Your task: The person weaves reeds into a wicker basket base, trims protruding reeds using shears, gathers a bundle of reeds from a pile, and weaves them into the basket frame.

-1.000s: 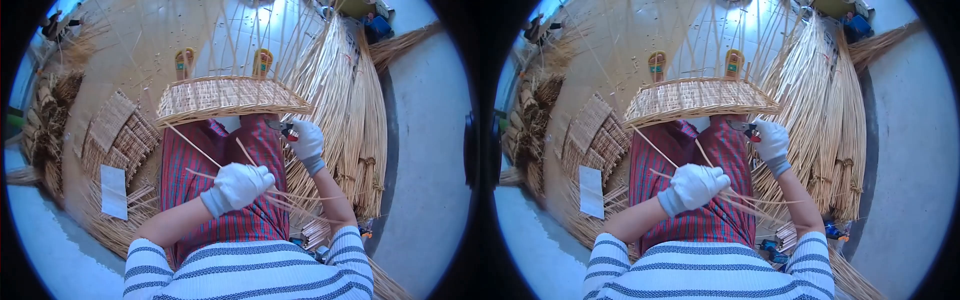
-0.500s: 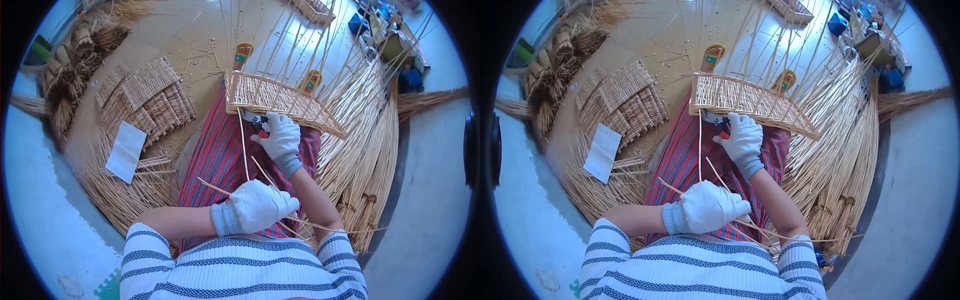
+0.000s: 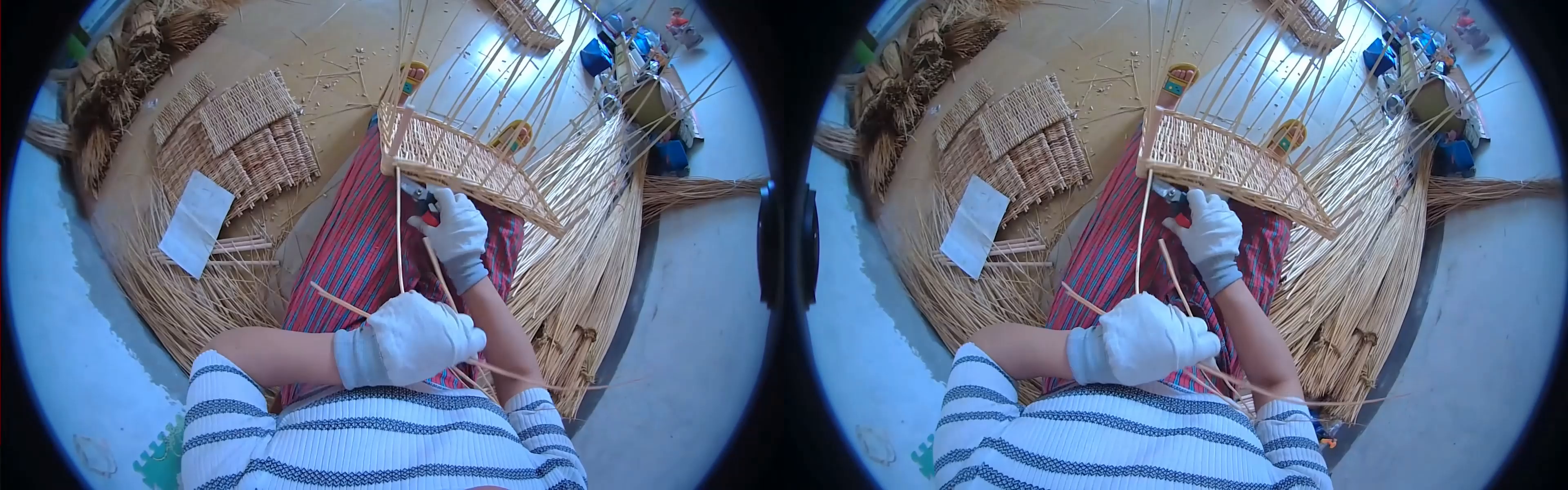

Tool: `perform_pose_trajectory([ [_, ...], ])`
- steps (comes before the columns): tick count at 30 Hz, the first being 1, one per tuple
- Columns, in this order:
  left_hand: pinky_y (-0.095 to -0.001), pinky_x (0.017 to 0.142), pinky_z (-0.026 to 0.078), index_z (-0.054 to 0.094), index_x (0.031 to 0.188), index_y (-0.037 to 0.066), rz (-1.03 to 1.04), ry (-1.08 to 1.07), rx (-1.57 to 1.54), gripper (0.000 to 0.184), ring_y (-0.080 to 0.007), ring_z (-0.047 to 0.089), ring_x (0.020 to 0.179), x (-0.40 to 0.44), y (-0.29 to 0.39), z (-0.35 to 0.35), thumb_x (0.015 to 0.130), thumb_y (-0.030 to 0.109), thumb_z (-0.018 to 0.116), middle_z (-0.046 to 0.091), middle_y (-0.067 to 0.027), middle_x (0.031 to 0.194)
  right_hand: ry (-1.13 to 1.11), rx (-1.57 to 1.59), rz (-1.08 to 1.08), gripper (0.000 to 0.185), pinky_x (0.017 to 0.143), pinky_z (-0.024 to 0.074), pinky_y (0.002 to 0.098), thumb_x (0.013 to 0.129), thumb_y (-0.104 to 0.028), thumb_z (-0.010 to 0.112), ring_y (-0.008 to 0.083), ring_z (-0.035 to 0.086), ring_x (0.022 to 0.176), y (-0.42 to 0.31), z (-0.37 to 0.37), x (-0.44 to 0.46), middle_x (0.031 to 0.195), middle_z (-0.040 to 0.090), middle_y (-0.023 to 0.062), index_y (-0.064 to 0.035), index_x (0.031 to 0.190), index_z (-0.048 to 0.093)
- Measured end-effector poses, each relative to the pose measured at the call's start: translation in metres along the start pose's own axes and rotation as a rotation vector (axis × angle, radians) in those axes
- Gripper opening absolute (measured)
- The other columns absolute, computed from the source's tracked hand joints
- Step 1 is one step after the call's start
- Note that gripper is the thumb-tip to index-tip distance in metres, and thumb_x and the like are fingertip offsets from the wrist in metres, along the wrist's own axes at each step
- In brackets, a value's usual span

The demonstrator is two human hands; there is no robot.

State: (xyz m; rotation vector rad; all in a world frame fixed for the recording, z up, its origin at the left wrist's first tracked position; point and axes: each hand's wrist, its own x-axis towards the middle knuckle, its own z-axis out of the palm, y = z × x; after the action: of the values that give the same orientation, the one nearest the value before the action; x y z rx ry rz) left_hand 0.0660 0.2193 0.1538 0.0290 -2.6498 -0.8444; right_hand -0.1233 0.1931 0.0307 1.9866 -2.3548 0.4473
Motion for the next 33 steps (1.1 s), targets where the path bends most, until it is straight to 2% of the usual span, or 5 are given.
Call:
perform_pose_trajectory([
  [16, -0.039, 0.097, 0.048, 0.056, 0.141, 0.01, -1.417, 0.663, 0.397, 0.042, -0.0351, 0.064, 0.108, -0.307, -0.21, -0.009, 0.1, 0.015, 0.052, 0.068, -0.0188, 0.123, 0.492, 1.076, 0.706, 0.023, 0.041, 0.0411, 0.0244, 0.097, -0.009, 0.063, 0.0089, 0.051, 0.051, 0.238, -0.031, -0.074, 0.072, 0.055, -0.0004, -0.009, 0.114, 0.046],
  [21, -0.0412, 0.048, 0.048, 0.065, 0.11, 0.006, -2.176, 1.029, -0.192, 0.03, -0.0213, 0.06, 0.058, -0.466, -0.184, 0.064, 0.092, 0.029, 0.072, 0.063, -0.0065, 0.072, 0.427, 1.28, 0.859, 0.015, 0.049, 0.0512, 0.0311, 0.096, -0.016, 0.064, 0.0161, 0.062, 0.059, 0.332, -0.026, -0.051, 0.076, 0.062, 0.0058, -0.0056, 0.103, 0.055],
  [22, -0.0464, 0.044, 0.049, 0.068, 0.083, 0.002, -2.381, 0.32, -0.163, 0.056, -0.0298, 0.063, 0.052, -0.558, -0.197, 0.087, 0.088, 0.058, 0.071, 0.067, -0.0136, 0.073, 0.344, 1.32, 0.867, 0.018, 0.051, 0.0517, 0.0307, 0.095, -0.019, 0.064, 0.0162, 0.062, 0.061, 0.335, -0.029, -0.044, 0.08, 0.064, 0.0067, -0.005, 0.105, 0.059],
  [25, -0.0474, 0.081, 0.058, 0.063, 0.13, 0.011, -2.754, 0.442, -0.309, 0.059, -0.0355, 0.061, 0.12, -0.494, -0.133, 0.114, 0.086, 0.048, 0.076, 0.06, -0.0219, 0.136, 0.132, 1.342, 0.794, 0.048, 0.056, 0.0513, 0.0306, 0.095, -0.022, 0.063, 0.0157, 0.063, 0.064, 0.337, -0.032, -0.031, 0.083, 0.065, 0.005, 0.002, 0.135, 0.056],
  [33, -0.0378, 0.086, 0.054, 0.066, 0.118, -0.002, -1.421, 0.476, 0.125, 0.036, -0.0279, 0.069, 0.099, -0.34, -0.195, 0.082, 0.088, 0.017, 0.072, 0.071, -0.0181, 0.109, -0.08, 1.519, 0.67, 0.056, 0.059, 0.0475, 0.028, 0.095, -0.021, 0.059, 0.0136, 0.058, 0.067, 0.256, -0.089, -0.033, 0.081, 0.06, 0.0022, 0.0084, 0.141, 0.047],
])
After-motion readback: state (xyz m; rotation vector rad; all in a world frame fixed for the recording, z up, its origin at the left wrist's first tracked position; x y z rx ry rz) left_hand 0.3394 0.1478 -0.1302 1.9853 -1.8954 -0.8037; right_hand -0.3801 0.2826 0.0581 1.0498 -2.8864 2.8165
